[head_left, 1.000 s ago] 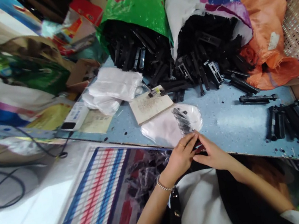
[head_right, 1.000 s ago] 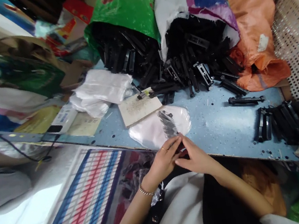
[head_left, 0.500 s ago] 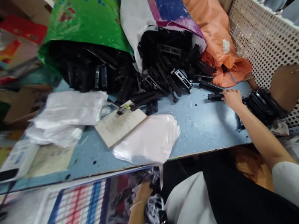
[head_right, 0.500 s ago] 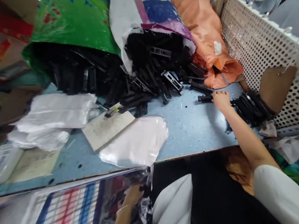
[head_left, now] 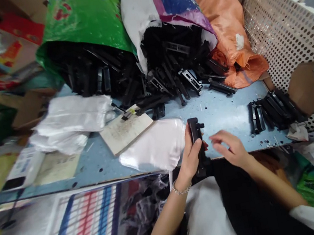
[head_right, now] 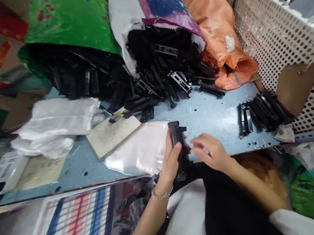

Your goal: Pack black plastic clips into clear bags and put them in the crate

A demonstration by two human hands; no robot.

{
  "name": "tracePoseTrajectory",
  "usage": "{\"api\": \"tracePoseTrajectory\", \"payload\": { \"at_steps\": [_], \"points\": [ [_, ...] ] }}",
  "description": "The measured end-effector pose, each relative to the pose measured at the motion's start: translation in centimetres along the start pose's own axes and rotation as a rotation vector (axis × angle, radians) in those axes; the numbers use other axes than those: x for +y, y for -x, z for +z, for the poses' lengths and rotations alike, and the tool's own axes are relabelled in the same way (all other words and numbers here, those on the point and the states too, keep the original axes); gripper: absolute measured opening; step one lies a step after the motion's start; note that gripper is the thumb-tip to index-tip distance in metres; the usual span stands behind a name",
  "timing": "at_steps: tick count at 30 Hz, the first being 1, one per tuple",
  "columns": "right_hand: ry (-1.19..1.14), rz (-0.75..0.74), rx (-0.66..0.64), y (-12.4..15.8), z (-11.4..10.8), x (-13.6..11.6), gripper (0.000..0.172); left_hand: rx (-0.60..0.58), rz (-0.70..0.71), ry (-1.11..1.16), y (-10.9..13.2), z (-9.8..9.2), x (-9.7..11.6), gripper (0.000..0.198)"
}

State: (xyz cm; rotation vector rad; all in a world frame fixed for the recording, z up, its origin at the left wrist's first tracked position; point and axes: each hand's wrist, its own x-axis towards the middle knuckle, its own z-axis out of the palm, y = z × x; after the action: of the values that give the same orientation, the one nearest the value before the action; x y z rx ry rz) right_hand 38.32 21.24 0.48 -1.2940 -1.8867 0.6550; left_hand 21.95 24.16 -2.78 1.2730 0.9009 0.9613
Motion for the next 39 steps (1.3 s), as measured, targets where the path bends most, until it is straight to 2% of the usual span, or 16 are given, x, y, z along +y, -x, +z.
{"api": "tracePoseTrajectory", "payload": {
  "at_steps": [2, 5, 8, 10, 12, 15, 17, 20, 22, 24, 27, 30, 32, 34, 36, 39],
  "points": [
    [0.228, -0.084, 0.107, -1.2, -1.6, 1.8, 0.030, -0.118, -0.118, 0.188, 0.1, 0.0, 0.8, 0.077],
    [0.510, -0.297, 0.097, -3.4, -2.6, 4.8, 0.040, -0.211, -0.266, 0.352, 0.4, 0.4, 2.0, 0.084],
    [0.551, -0.332, 0.106, -4.4, -1.9, 5.8, 0.044, -0.099, -0.330, 0.381, -0.2, 1.2, 2.4, 0.087],
    [0.494, -0.315, 0.127, -3.6, -1.0, 4.9, 0.045, 0.034, -0.323, 0.388, -1.0, 1.2, 2.2, 0.088],
    [0.461, -0.388, 0.105, -2.1, 0.0, 3.6, 0.048, 0.142, -0.309, 0.399, -1.8, 0.7, 1.7, 0.079],
    [0.486, -0.530, 0.043, -0.4, 1.1, 2.5, 0.043, 0.194, -0.318, 0.395, -2.9, -0.2, 0.3, 0.057],
    [0.436, -0.528, -0.010, -1.3, 1.0, 3.6, 0.039, 0.188, -0.300, 0.336, -3.7, -0.1, -1.2, 0.046],
    [0.437, -0.291, 0.022, -6.1, -1.3, 7.8, 0.039, 0.158, -0.233, 0.103, -4.5, 1.9, -4.1, 0.043],
    [0.619, 0.036, 0.169, -10.2, -4.0, 11.5, 0.028, 0.123, -0.155, -0.110, -4.6, 3.9, -6.0, 0.051],
    [0.658, 0.353, 0.227, -13.4, -6.7, 14.7, 0.039, 0.080, -0.037, -0.313, -4.5, 5.5, -7.6, 0.057],
    [0.456, 0.576, 0.223, -14.7, -9.0, 17.0, 0.045, 0.064, 0.086, -0.465, -4.9, 6.0, -8.6, 0.052],
    [0.070, 0.584, 0.182, -11.6, -7.8, 15.7, 0.035, 0.073, 0.060, -0.289, -6.3, 4.7, -7.6, 0.052],
    [-0.138, 0.568, 0.076, -8.4, -5.7, 13.3, 0.044, 0.046, 0.057, -0.001, -7.4, 3.9, -5.8, 0.063],
    [-0.488, 0.542, -0.091, -5.5, -3.6, 10.6, 0.055, 0.011, 0.035, 0.289, -8.0, 3.4, -3.4, 0.067],
    [-0.518, 0.491, -0.103, -3.9, -2.7, 8.2, 0.053, 0.008, -0.031, 0.474, -8.1, 3.3, -0.9, 0.057],
    [-0.152, 0.210, 0.174, -4.5, -3.6, 6.2, 0.048, 0.031, -0.161, 0.558, -7.1, 3.4, 2.1, 0.047]
  ]
}}
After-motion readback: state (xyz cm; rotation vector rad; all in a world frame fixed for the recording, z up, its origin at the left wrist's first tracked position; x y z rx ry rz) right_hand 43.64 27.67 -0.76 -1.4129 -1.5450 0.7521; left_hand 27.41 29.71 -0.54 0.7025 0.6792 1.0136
